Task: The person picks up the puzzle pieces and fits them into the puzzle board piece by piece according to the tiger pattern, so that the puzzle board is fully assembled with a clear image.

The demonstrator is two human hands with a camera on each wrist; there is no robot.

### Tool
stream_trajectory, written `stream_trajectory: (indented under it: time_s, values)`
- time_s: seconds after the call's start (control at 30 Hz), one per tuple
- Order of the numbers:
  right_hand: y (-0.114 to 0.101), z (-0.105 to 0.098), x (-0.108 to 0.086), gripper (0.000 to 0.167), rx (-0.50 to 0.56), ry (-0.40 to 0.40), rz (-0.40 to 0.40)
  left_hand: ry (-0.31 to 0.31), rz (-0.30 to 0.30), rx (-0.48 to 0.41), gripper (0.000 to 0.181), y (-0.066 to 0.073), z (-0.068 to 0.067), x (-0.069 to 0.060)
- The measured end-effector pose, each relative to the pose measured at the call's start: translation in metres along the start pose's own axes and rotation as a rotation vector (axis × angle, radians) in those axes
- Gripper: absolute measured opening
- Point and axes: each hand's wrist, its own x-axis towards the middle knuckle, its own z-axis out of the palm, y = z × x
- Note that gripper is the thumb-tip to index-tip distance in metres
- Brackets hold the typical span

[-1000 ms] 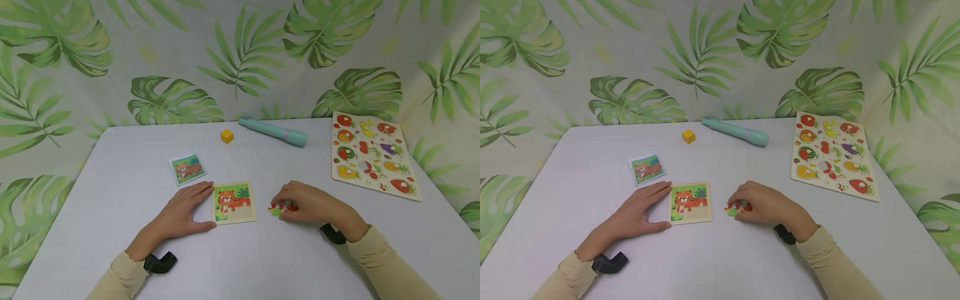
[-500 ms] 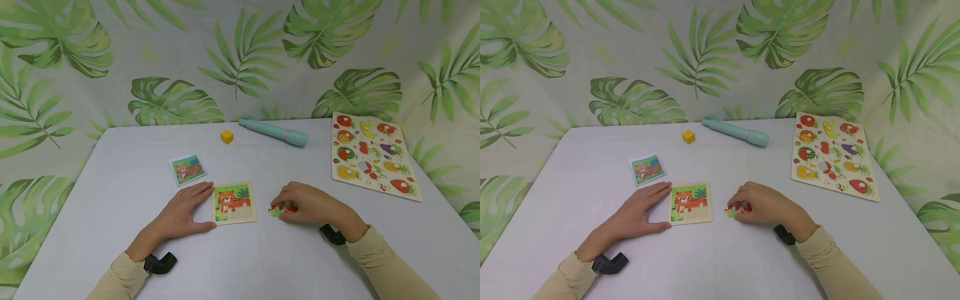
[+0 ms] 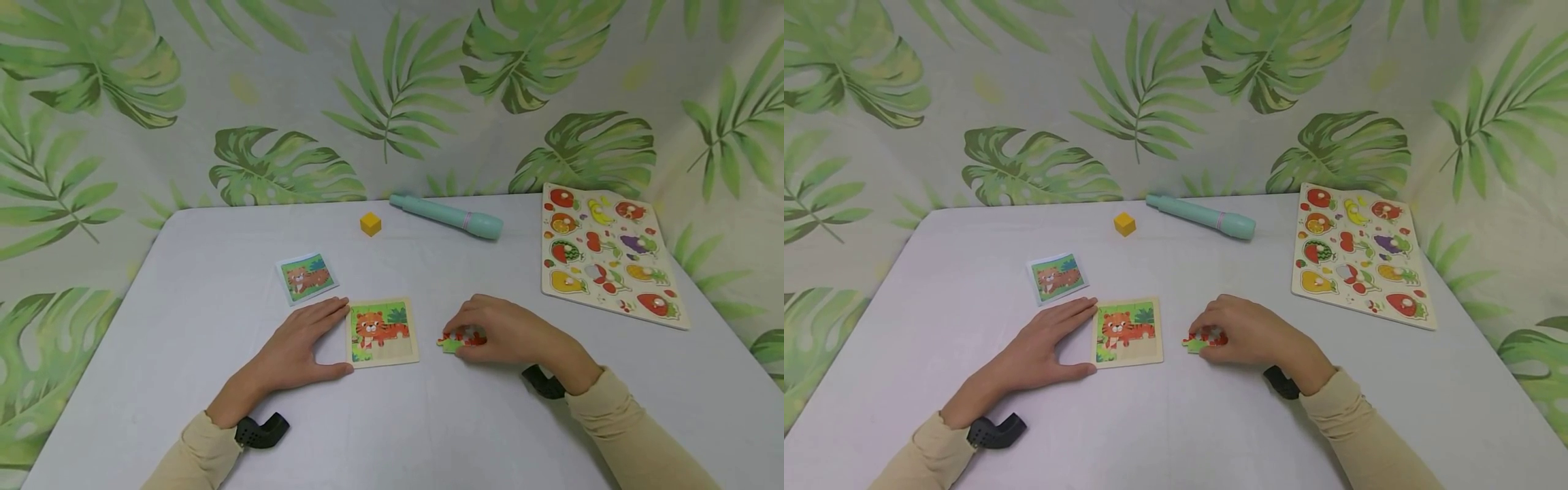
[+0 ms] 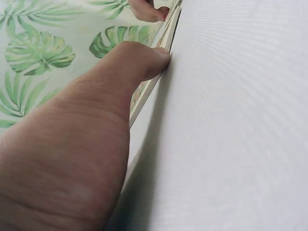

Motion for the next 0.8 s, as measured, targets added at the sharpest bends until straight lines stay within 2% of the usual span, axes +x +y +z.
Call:
stream_trajectory:
  time_s: [0.5, 0.8]
  values:
    - [-0.008, -0.007, 0.012, 0.024, -0.029, 0.050, -0.087, -0.028, -0.026, -0.004, 0.098, 0.001, 0.000, 0.000]
    - [-0.022, -0.015, 0.026, 0.025, 0.007, 0.026, -0.075, -0.030, -0.032, 0.002, 0.097, 0.000, 0.000, 0.000]
